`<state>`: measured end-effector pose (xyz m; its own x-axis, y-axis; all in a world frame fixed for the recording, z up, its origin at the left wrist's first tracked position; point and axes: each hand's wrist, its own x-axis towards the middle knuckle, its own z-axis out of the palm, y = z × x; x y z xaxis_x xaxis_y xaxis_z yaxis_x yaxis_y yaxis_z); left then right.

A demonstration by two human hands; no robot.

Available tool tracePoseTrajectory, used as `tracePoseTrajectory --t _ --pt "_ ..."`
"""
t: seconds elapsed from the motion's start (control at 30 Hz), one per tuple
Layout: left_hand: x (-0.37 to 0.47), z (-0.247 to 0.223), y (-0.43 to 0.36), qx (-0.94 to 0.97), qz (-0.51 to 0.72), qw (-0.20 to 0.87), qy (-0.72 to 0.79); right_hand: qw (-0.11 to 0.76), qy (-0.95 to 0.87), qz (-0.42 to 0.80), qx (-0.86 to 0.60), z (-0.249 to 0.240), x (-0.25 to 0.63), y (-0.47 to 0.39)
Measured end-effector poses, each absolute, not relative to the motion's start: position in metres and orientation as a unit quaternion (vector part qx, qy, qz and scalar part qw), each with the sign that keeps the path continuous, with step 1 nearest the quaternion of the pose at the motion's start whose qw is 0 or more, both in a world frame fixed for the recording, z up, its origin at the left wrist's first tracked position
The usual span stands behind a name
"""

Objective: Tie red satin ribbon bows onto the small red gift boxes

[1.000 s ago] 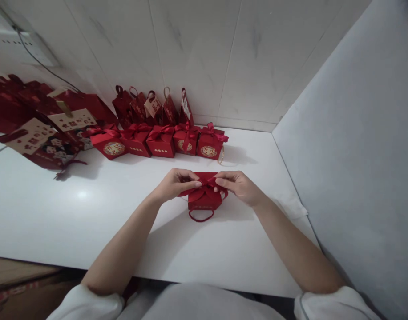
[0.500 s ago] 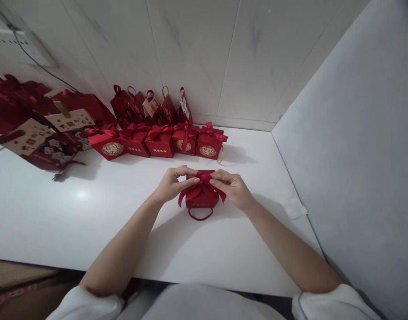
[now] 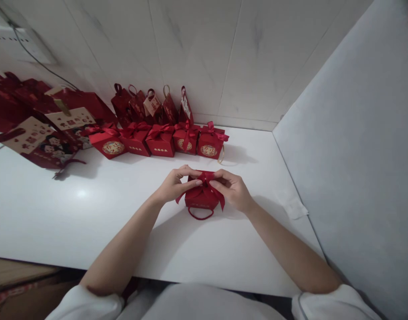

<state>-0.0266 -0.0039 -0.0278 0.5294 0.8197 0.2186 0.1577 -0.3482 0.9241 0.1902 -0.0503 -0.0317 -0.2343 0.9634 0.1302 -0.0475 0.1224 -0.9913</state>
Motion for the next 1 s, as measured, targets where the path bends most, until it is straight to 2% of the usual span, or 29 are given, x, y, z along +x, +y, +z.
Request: tracePoseTrajectory --t 0.1,0.3,0.4,0.47,0.63,0.7,0.87,1.0 --pt "-0.029 -0.028 -0.003 0.740 0.355 0.470 0.325 0.439 -0.574 0.570 -0.390 -0.025 0.196 -0.050" --pt "-0.029 -0.029 -0.002 0.741 0.355 0.468 0.327 0.389 -0.619 0.543 -0.413 -0.010 0.209 -0.048" --pt "-0.028 -0.030 -0.003 0.727 0.357 0.481 0.336 0.347 -0.605 0.589 -0.408 -0.008 0.215 -0.048" --pt "-0.028 -0.029 -0.003 0.716 0.357 0.489 0.347 0.340 -0.588 0.612 -0.405 -0.008 0.217 -0.048" --pt "-0.029 -0.028 -0.003 0.713 0.364 0.488 0.347 0.330 -0.615 0.577 -0.424 -0.005 0.217 -0.050" --pt "-0.029 -0.029 -0.003 0.719 0.364 0.482 0.343 0.338 -0.623 0.574 -0.410 -0.006 0.214 -0.051" --pt "-0.030 -0.029 -0.002 0.754 0.352 0.445 0.331 0.425 -0.600 0.577 -0.354 -0.017 0.202 -0.051" --pt "-0.027 -0.026 -0.005 0.760 0.348 0.446 0.321 0.465 -0.610 0.521 -0.374 -0.028 0.190 -0.052"
